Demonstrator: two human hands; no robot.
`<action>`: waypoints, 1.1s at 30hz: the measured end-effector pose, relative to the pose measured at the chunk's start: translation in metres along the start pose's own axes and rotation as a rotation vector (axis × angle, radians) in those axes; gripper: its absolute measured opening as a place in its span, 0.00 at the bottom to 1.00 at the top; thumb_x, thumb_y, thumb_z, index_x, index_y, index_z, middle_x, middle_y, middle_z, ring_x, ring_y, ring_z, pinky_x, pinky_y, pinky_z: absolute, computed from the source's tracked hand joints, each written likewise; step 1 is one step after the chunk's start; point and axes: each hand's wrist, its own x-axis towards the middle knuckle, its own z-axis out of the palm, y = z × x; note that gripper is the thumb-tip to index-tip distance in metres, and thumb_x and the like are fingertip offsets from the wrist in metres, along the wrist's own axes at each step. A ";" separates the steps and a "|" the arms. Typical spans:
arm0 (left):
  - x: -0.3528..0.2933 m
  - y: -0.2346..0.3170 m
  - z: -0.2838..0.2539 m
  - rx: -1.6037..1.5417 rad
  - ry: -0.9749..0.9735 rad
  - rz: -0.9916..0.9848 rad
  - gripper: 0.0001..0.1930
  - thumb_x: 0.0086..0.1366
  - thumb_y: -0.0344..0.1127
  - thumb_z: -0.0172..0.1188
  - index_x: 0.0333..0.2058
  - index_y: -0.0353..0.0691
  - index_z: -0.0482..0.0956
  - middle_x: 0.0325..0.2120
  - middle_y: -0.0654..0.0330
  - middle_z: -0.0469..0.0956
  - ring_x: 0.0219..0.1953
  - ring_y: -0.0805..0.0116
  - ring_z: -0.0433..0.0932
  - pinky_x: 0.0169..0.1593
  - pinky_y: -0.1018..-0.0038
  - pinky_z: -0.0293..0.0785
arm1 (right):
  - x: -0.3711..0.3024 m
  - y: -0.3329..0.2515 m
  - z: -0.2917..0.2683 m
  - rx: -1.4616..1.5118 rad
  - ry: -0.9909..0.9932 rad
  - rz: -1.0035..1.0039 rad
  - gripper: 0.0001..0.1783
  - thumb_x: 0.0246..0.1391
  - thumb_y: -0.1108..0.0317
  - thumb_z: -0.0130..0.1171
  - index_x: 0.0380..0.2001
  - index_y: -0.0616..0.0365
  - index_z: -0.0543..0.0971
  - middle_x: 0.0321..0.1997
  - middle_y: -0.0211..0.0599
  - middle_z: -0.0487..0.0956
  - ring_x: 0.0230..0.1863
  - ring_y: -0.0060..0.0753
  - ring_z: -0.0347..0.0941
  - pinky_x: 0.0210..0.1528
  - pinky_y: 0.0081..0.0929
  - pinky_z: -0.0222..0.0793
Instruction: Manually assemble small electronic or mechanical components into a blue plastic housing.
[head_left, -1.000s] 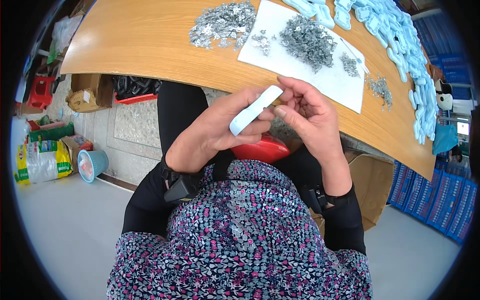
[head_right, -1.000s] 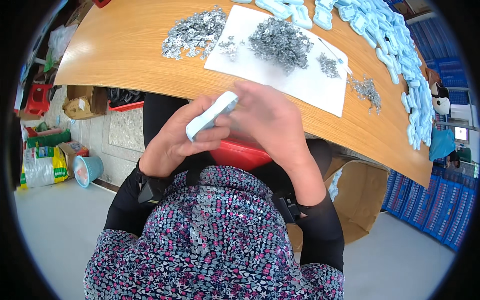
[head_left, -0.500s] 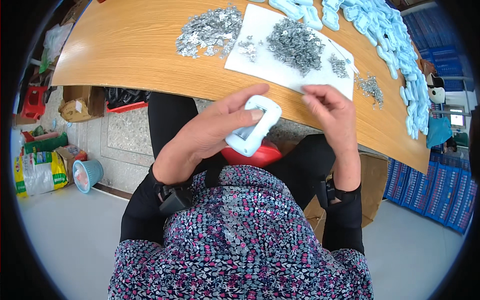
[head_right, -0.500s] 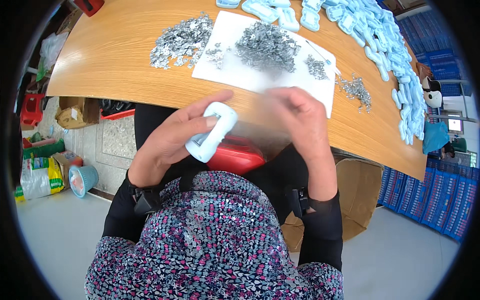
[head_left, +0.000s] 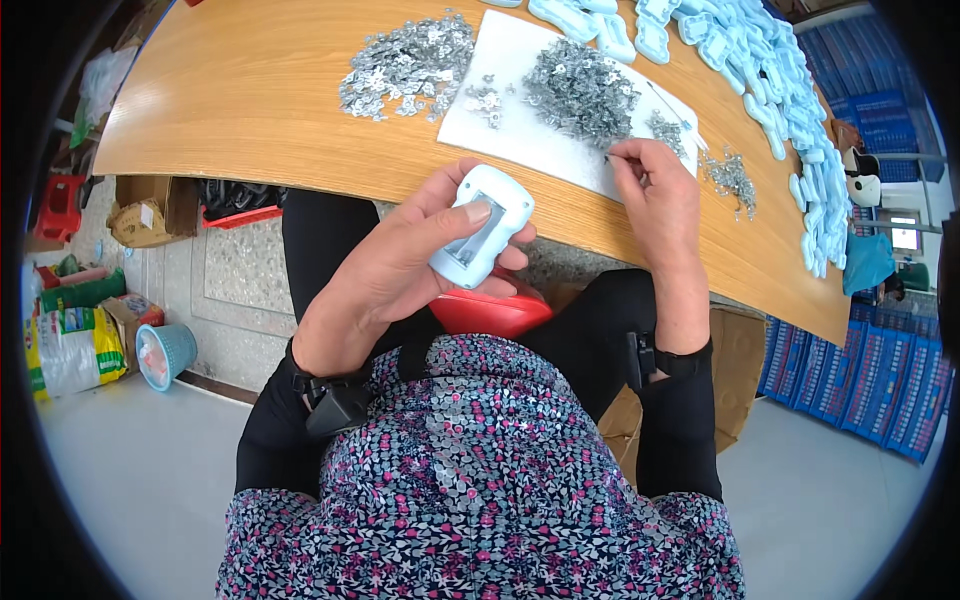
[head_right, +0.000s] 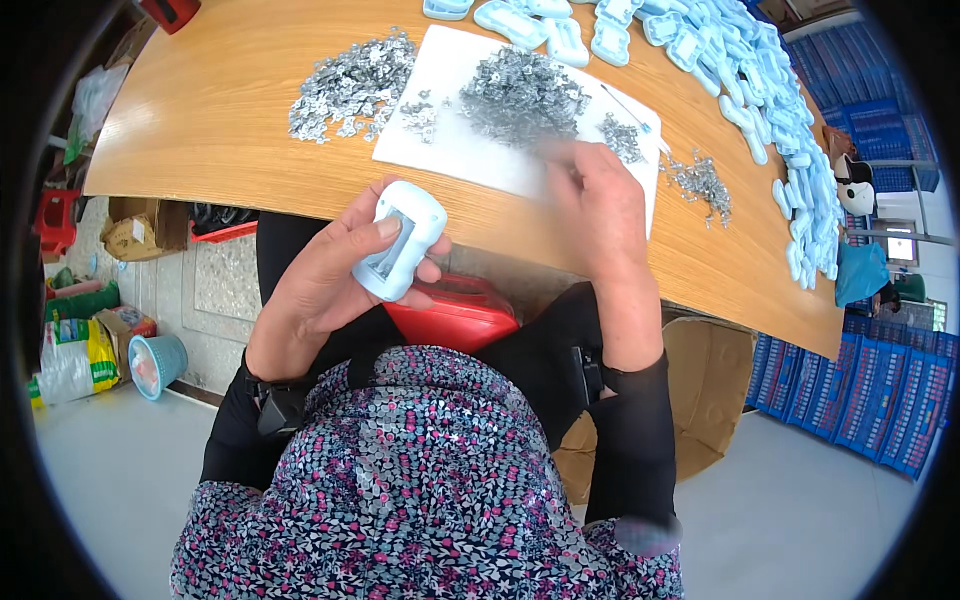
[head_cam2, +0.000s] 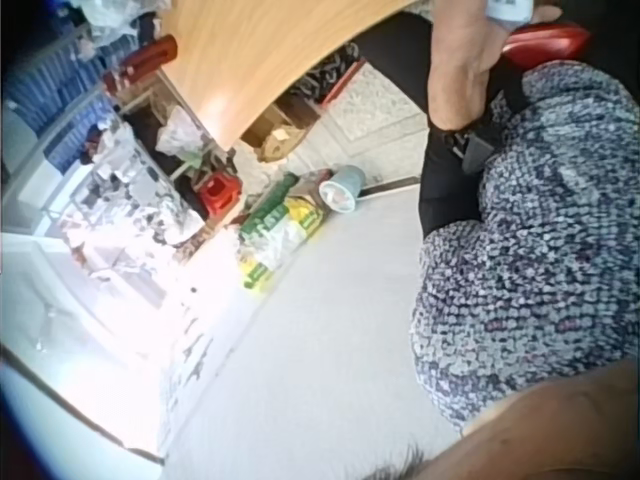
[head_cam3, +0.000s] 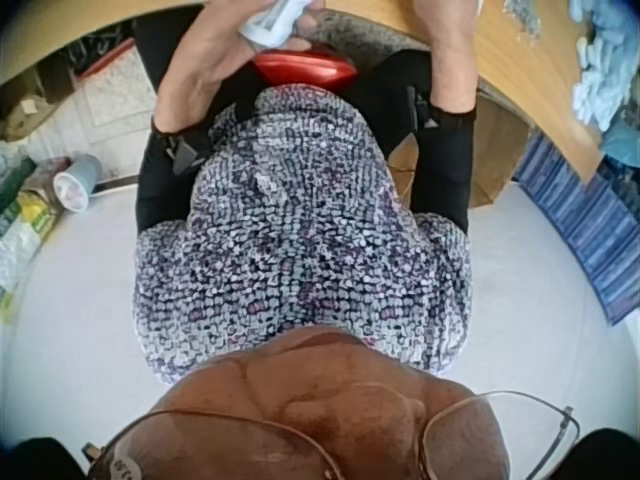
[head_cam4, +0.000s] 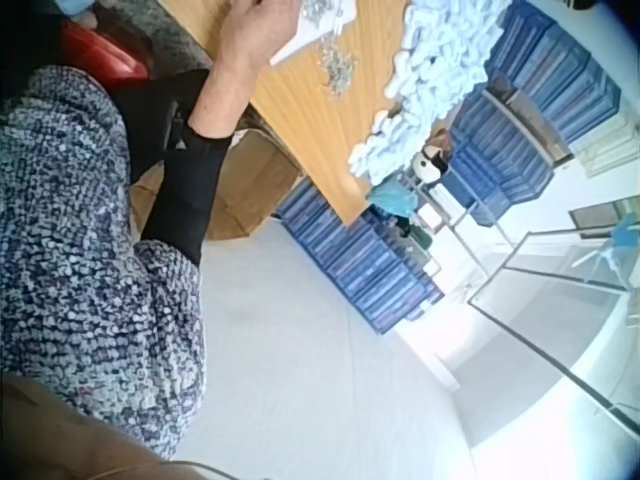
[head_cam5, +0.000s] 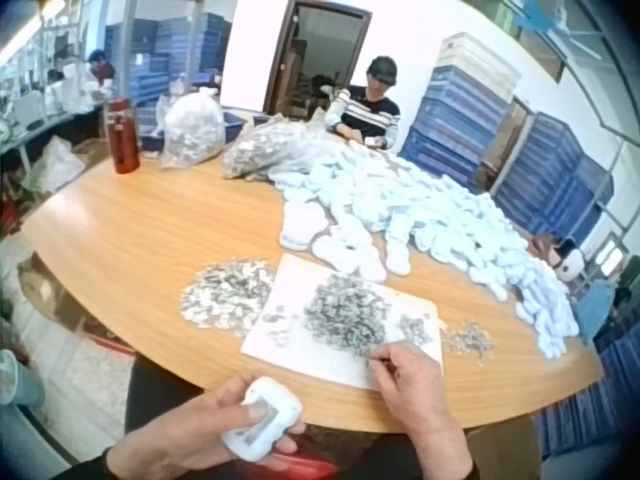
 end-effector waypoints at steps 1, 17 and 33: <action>0.002 -0.002 -0.001 -0.039 -0.022 0.011 0.31 0.72 0.43 0.54 0.68 0.45 0.54 0.49 0.48 0.76 0.46 0.58 0.81 0.42 0.60 0.85 | 0.000 0.003 0.000 -0.020 -0.013 -0.006 0.08 0.56 0.72 0.60 0.39 0.56 0.82 0.36 0.43 0.80 0.35 0.43 0.78 0.41 0.32 0.74; 0.018 -0.005 0.015 -0.058 0.050 0.079 0.34 0.65 0.34 0.61 0.67 0.40 0.57 0.41 0.56 0.75 0.40 0.66 0.79 0.44 0.68 0.78 | -0.021 -0.031 -0.001 0.325 -0.061 -0.061 0.07 0.50 0.74 0.65 0.34 0.59 0.81 0.32 0.32 0.80 0.32 0.28 0.76 0.35 0.23 0.71; 0.021 -0.004 0.024 0.122 0.179 0.198 0.25 0.56 0.27 0.65 0.52 0.30 0.71 0.31 0.60 0.78 0.29 0.73 0.78 0.35 0.76 0.76 | -0.040 -0.056 0.002 0.638 -0.277 0.036 0.08 0.60 0.73 0.61 0.41 0.65 0.80 0.33 0.25 0.79 0.34 0.15 0.71 0.37 0.17 0.68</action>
